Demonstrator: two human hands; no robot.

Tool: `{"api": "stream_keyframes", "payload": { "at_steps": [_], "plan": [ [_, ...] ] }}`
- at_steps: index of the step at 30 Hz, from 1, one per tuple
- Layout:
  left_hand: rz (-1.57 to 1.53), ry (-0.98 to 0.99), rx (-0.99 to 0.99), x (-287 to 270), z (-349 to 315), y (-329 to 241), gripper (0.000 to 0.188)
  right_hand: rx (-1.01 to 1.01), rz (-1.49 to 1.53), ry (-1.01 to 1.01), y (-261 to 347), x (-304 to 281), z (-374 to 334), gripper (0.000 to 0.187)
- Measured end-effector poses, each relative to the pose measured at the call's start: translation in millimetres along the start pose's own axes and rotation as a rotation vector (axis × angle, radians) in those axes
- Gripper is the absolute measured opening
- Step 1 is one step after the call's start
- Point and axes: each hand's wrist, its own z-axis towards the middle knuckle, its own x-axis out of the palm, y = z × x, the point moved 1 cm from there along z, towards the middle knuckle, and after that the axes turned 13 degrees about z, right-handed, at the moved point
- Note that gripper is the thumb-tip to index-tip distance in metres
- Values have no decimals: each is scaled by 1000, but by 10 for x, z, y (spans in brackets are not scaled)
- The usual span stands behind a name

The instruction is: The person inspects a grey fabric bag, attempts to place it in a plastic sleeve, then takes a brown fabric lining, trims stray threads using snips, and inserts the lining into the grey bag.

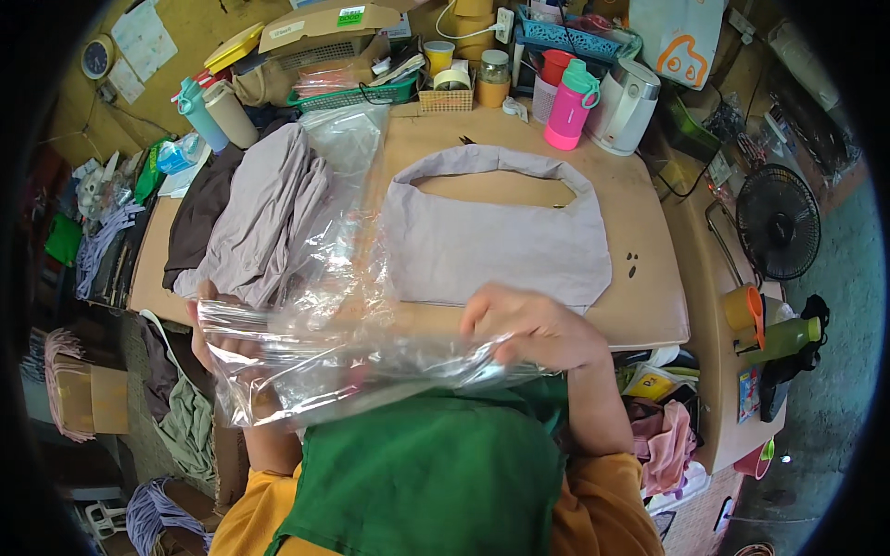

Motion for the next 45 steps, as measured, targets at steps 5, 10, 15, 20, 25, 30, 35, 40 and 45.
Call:
{"api": "stream_keyframes", "payload": {
  "at_steps": [5,10,15,20,25,30,35,40,45],
  "plan": [
    [805,450,-807,-10,-91,219,24,-262,125,-352,155,-151,-15,41],
    [864,-196,-508,-217,-90,-263,40,308,55,-167,-105,-51,-115,35],
    [611,-161,-463,-63,61,-242,26,282,-2,-26,-471,-90,-147,30],
    [980,347,-1276,-20,95,62,30,-160,-3,-450,-315,-368,-132,19],
    [865,-68,-687,-347,-34,-141,30,135,154,-306,-485,-342,-210,13],
    [96,-58,-432,-19,146,184,32,532,216,-117,-655,-258,-184,7],
    [1050,305,-919,-211,12,143,46,-25,89,-549,-651,-494,-196,15],
    [1225,394,-1250,-86,246,161,37,290,-439,-389,-618,-607,-208,31],
    [1522,680,-1112,202,610,363,31,101,-613,-7,-317,176,489,45]
  ]
}}
